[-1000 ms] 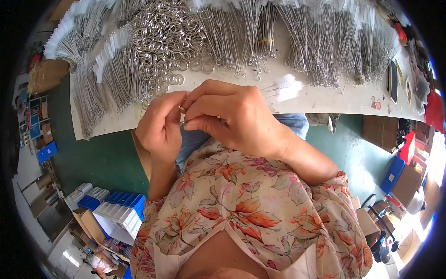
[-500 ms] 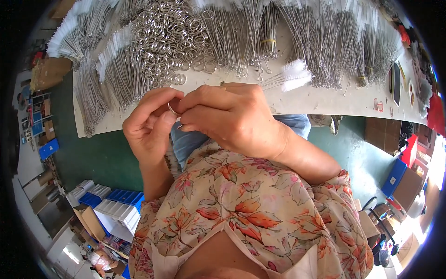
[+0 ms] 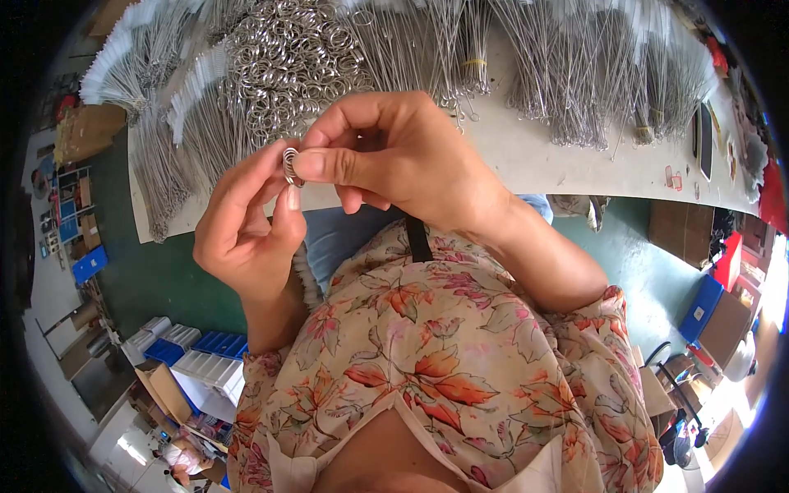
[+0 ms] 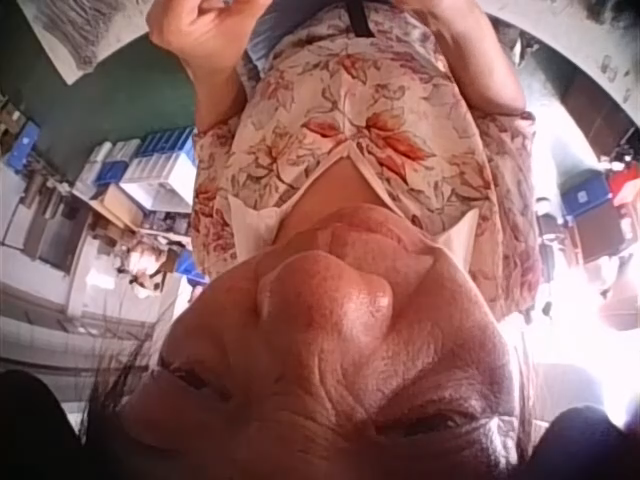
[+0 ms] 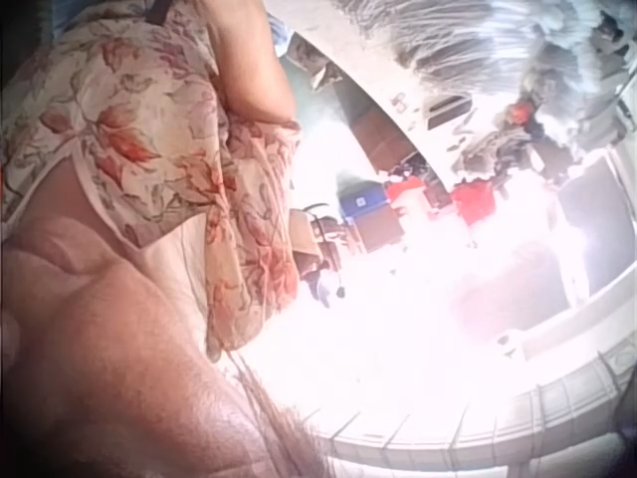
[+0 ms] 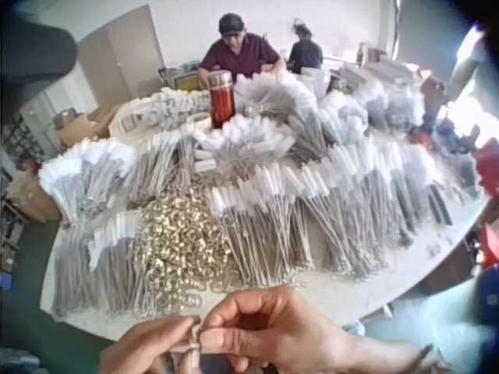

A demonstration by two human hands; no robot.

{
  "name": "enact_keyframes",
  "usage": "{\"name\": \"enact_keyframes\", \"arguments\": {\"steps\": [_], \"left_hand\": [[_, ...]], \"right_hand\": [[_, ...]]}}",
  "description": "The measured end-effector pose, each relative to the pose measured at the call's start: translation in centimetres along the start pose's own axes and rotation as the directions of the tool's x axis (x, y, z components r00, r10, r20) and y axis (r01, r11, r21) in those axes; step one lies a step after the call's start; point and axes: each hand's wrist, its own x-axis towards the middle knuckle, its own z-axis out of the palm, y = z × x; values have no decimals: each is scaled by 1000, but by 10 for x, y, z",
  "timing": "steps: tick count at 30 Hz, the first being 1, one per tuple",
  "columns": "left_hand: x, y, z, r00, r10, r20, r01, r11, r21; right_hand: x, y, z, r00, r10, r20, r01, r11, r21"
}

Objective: Assembling small white wire brushes by attaching metal rings to the wire stems.

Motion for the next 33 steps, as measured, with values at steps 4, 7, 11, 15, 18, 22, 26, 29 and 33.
{"name": "enact_keyframes", "arguments": {"steps": [4,7,11,15,18,22,26,29,33], "left_hand": [[2,-4,0,1000,-4,28,4,1000,5],[5,-2,-6,991,-82,106,90,994,-64],[6,-6,-16,964,-132,229,194,942,-274],[5,-8,-17,916,-288,280,390,804,-449],[5,-7,-16,940,-270,209,336,845,-417],[1,-7,-14,967,-224,124,253,912,-324],[-1,-12,-14,990,-126,64,133,983,-125],[0,-14,-13,992,-111,56,115,990,-82],[-1,-17,-15,992,-94,84,102,990,-100]], "right_hand": [[6,4,-3,998,51,44,-52,999,15],[10,1,-6,993,84,83,-74,989,-126],[13,-9,-12,984,105,146,-69,970,-233],[15,-7,-17,974,127,185,-82,969,-235],[14,3,-12,981,113,157,-92,987,-132],[12,7,-7,992,53,117,-46,997,-62],[14,7,-8,985,132,112,-129,991,-29],[15,10,-9,987,117,110,-116,993,-22],[14,15,-8,995,44,91,-32,991,-132]]}}
